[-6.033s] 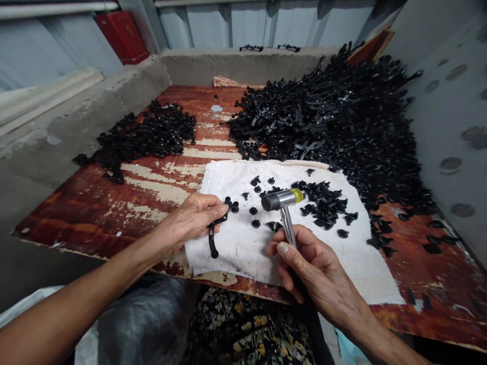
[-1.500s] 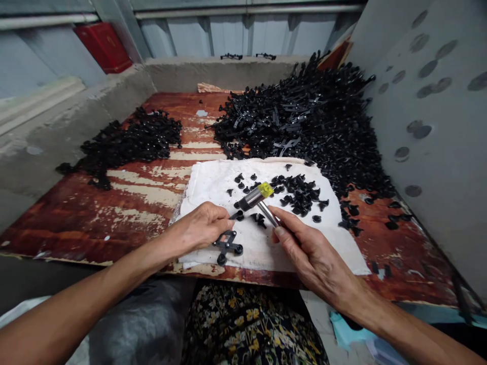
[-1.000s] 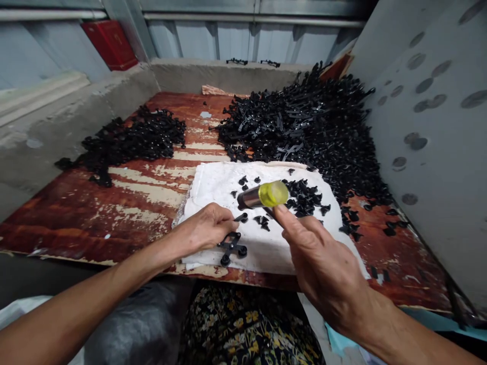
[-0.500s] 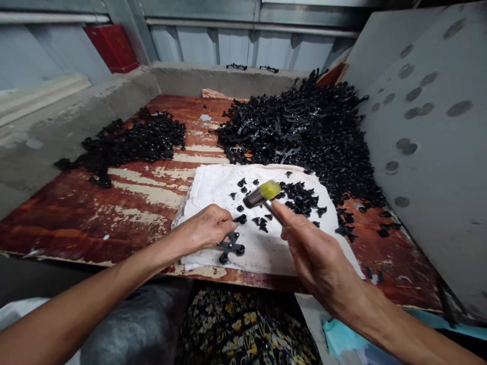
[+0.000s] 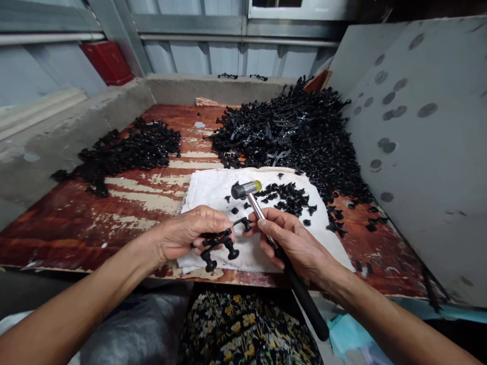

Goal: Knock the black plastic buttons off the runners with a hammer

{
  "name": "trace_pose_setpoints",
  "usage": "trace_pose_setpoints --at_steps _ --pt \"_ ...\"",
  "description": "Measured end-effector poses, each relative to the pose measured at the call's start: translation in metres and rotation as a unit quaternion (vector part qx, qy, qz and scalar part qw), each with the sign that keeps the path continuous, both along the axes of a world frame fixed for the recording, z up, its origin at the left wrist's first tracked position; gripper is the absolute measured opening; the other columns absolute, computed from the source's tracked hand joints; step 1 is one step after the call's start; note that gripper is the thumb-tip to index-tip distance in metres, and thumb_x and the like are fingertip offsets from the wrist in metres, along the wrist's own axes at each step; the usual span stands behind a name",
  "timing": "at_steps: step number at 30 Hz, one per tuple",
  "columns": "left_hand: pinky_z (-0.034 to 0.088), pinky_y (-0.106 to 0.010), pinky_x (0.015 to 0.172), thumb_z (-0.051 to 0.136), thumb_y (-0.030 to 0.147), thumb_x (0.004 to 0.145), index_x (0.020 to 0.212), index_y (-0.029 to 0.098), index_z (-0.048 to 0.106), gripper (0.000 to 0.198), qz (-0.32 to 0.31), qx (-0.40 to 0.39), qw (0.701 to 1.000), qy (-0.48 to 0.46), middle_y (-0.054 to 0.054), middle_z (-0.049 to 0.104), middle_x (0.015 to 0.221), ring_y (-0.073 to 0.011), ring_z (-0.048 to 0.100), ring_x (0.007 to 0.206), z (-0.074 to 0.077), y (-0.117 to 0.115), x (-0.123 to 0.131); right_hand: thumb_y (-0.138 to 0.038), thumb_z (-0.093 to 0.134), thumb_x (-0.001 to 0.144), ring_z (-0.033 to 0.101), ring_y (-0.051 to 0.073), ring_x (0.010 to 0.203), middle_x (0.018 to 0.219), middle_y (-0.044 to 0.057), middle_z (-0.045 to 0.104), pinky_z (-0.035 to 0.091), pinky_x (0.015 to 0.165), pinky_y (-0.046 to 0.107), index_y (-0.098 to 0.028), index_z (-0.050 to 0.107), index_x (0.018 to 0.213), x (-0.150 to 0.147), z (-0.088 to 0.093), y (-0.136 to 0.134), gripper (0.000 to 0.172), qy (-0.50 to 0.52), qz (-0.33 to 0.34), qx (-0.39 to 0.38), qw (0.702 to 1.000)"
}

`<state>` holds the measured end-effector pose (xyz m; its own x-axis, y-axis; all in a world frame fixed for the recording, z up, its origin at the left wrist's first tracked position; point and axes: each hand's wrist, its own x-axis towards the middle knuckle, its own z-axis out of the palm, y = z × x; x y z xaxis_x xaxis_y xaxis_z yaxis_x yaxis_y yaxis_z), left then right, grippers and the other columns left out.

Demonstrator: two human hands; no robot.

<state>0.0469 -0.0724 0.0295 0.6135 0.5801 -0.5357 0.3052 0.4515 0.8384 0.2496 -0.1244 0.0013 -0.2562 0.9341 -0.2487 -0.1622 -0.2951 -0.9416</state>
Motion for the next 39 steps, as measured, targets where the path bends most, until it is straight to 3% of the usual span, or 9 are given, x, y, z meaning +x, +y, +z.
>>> trace_pose_setpoints --at_steps 5,9,13,16,20,24,29,33,39 --pt "0.015 -0.021 0.038 0.072 0.050 0.067 0.070 0.011 0.068 0.039 -0.007 0.006 1.000 0.009 0.004 0.046 0.048 -0.0027 0.025 0.038 0.000 -0.001 0.001 -0.042 0.062 0.081 0.032 0.004 0.035 0.064 -0.004 0.060 0.023 0.030 0.016 -0.019 0.054 0.089 -0.002 0.002 -0.002 0.025 0.021 0.021 -0.007 1.000" --pt "0.018 -0.021 0.041 0.069 0.056 0.065 0.069 0.012 0.064 0.044 -0.011 0.052 0.998 0.047 0.005 0.044 0.049 -0.0048 0.027 0.041 0.000 -0.002 0.002 -0.039 0.047 0.094 0.039 0.007 0.041 0.059 -0.006 0.053 0.034 0.038 0.019 -0.019 0.056 0.090 0.001 0.003 -0.006 0.022 -0.129 0.021 0.096 0.987" --pt "0.020 -0.022 0.045 0.060 0.054 0.069 0.055 0.017 0.049 0.041 -0.021 0.204 0.968 0.144 0.005 0.039 0.049 -0.0071 0.030 0.047 -0.013 0.000 0.002 -0.021 0.040 0.097 0.064 0.016 0.080 0.097 0.007 0.067 0.055 0.076 0.032 -0.017 0.054 0.122 0.006 0.001 -0.014 0.029 -0.290 -0.015 0.309 0.905" --pt "0.020 -0.023 0.046 0.050 0.048 0.076 0.053 0.019 0.043 0.037 -0.038 0.277 0.937 0.208 0.006 0.035 0.048 -0.0082 0.030 0.046 -0.026 0.000 0.001 -0.006 0.040 0.093 0.060 0.019 0.110 0.124 0.011 0.062 0.050 0.096 0.036 -0.021 0.040 0.143 0.008 -0.002 -0.021 0.052 -0.319 -0.021 0.425 0.847" --pt "0.021 -0.024 0.047 0.045 0.045 0.079 0.056 0.019 0.045 0.034 -0.051 0.311 0.921 0.228 0.005 0.038 0.050 -0.0101 0.034 0.048 -0.036 0.000 -0.001 0.002 0.035 0.087 0.064 0.019 0.085 0.107 0.011 0.063 0.057 0.076 0.034 -0.024 0.025 0.153 0.012 -0.008 -0.029 0.071 -0.404 -0.002 0.458 0.791" --pt "0.022 -0.024 0.047 0.046 0.048 0.076 0.057 0.020 0.046 0.034 -0.049 0.291 0.930 0.221 0.005 0.037 0.050 -0.0098 0.033 0.048 -0.037 0.001 -0.002 0.002 0.035 0.078 0.049 0.014 0.051 0.089 0.008 0.061 0.052 0.053 0.030 -0.019 0.033 0.150 0.017 -0.012 -0.028 0.075 -0.514 0.093 0.406 0.750" --pt "0.024 -0.023 0.048 0.052 0.053 0.072 0.056 0.019 0.046 0.038 -0.041 0.237 0.951 0.193 0.006 0.038 0.050 -0.0090 0.033 0.049 -0.026 0.000 -0.001 -0.015 0.038 0.094 0.058 0.017 0.069 0.087 0.006 0.062 0.052 0.064 0.030 -0.018 0.048 0.135 0.013 0.002 -0.021 0.043 -0.372 -0.010 0.363 0.854" --pt "0.023 -0.022 0.047 0.060 0.060 0.066 0.062 0.017 0.051 0.044 -0.020 0.147 0.981 0.125 0.005 0.043 0.053 -0.0077 0.032 0.049 -0.011 -0.002 -0.002 -0.036 0.043 0.096 0.045 0.011 0.048 0.063 -0.002 0.051 0.040 0.043 0.022 -0.020 0.059 0.096 0.010 0.010 -0.012 0.023 -0.258 -0.044 0.178 0.949" --pt "0.024 -0.022 0.047 0.063 0.061 0.067 0.067 0.015 0.056 0.046 -0.015 0.103 0.991 0.079 0.004 0.045 0.056 -0.0072 0.033 0.049 -0.005 -0.003 -0.003 -0.041 0.044 0.092 0.033 0.008 0.039 0.050 -0.009 0.037 0.028 0.035 0.018 -0.021 0.054 0.085 0.007 0.004 -0.007 0.024 -0.184 -0.028 0.043 0.982"
